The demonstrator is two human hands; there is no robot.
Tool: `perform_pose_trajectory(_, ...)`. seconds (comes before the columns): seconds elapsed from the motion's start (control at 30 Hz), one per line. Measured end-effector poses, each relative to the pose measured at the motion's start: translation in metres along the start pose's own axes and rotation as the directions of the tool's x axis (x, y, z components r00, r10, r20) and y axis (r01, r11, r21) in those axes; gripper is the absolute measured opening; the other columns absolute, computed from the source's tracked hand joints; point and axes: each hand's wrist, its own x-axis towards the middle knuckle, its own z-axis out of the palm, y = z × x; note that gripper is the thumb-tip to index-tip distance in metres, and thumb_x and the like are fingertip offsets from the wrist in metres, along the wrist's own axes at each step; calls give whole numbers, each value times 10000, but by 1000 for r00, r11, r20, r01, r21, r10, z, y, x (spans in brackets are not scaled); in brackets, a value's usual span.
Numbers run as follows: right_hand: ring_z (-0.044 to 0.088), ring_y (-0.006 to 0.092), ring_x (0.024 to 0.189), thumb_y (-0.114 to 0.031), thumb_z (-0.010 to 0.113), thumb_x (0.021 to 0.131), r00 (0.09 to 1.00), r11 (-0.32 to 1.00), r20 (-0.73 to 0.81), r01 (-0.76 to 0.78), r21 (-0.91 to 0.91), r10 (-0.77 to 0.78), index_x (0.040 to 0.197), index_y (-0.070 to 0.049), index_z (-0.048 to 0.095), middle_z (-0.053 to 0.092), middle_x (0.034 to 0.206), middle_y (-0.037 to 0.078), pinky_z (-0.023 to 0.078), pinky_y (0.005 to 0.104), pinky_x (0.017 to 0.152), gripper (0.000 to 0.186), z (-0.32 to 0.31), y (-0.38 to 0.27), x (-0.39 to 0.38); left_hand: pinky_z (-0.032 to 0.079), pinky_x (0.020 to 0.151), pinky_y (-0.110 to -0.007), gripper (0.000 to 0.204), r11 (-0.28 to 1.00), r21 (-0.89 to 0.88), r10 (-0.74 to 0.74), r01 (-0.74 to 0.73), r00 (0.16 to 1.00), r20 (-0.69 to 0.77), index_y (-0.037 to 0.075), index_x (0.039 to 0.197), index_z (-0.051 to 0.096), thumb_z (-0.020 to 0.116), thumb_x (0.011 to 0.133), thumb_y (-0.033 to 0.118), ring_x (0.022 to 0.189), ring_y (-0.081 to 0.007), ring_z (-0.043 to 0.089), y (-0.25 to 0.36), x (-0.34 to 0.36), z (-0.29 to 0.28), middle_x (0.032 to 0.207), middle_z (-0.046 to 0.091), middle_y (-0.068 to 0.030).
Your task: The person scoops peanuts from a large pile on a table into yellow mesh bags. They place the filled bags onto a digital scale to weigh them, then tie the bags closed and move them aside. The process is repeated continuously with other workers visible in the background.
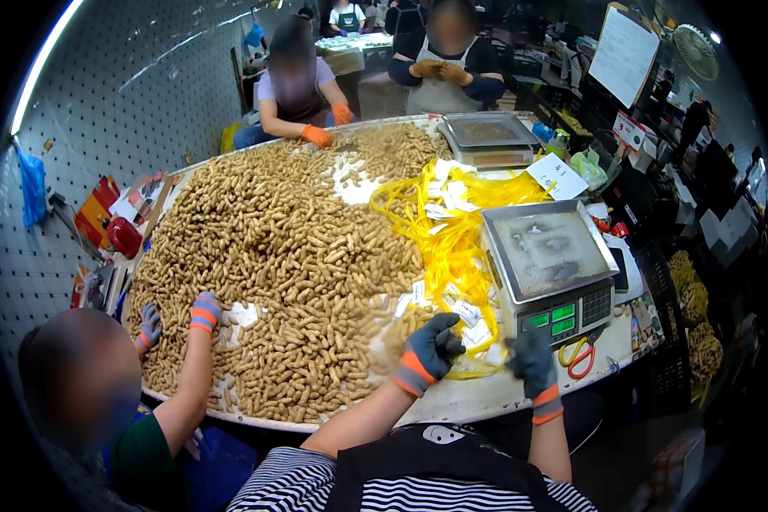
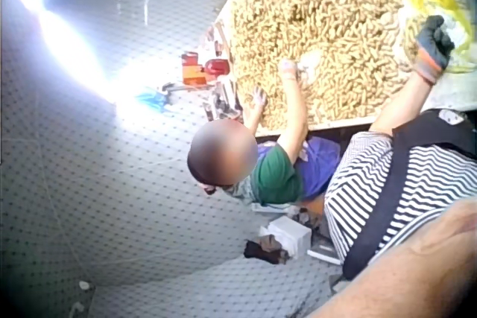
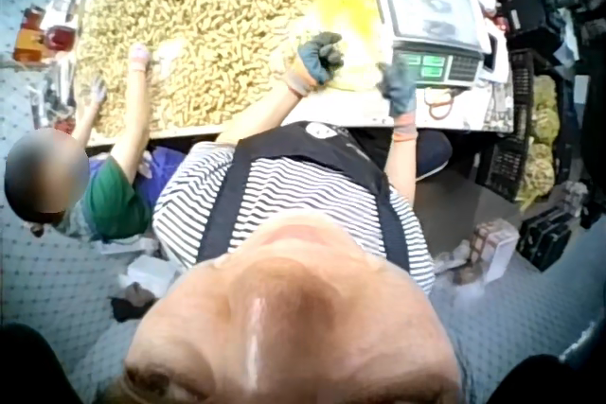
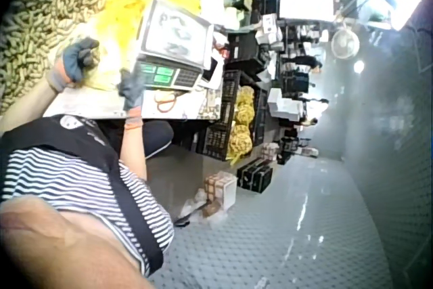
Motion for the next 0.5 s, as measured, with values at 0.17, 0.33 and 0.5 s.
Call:
perform_pose_trajectory(0.17,540,100,612,-350,622,792,705,864,536,-226,-450,464,950,-24,619,613,737,30,423,240,570,362,35,-2,-38,467,672,-284,244,758,608,174,-235,972,159,17,1101,499,485,861,61,646,-162,537,-9,2,-16,604,455,-7)
perform_pose_trajectory(0.33,609,263,710,-411,547,816,886,404,440,353,-844,147,856,-120,639,634,761,99,460,375,629,308,12,0,-20,490,604,-263,209,512,840,139,-180,982,126,23,997,619,568,819,120,630,-162,619,10,-19,9,754,642,-81)
perform_pose_trajectory(0.5,599,219,774,-357,574,770,824,99,566,561,-822,27,813,-198,655,629,756,-2,424,396,664,184,31,-47,-5,485,532,-237,229,277,960,132,-53,991,17,-28,817,664,627,781,196,540,-137,606,36,-33,61,613,629,-103)
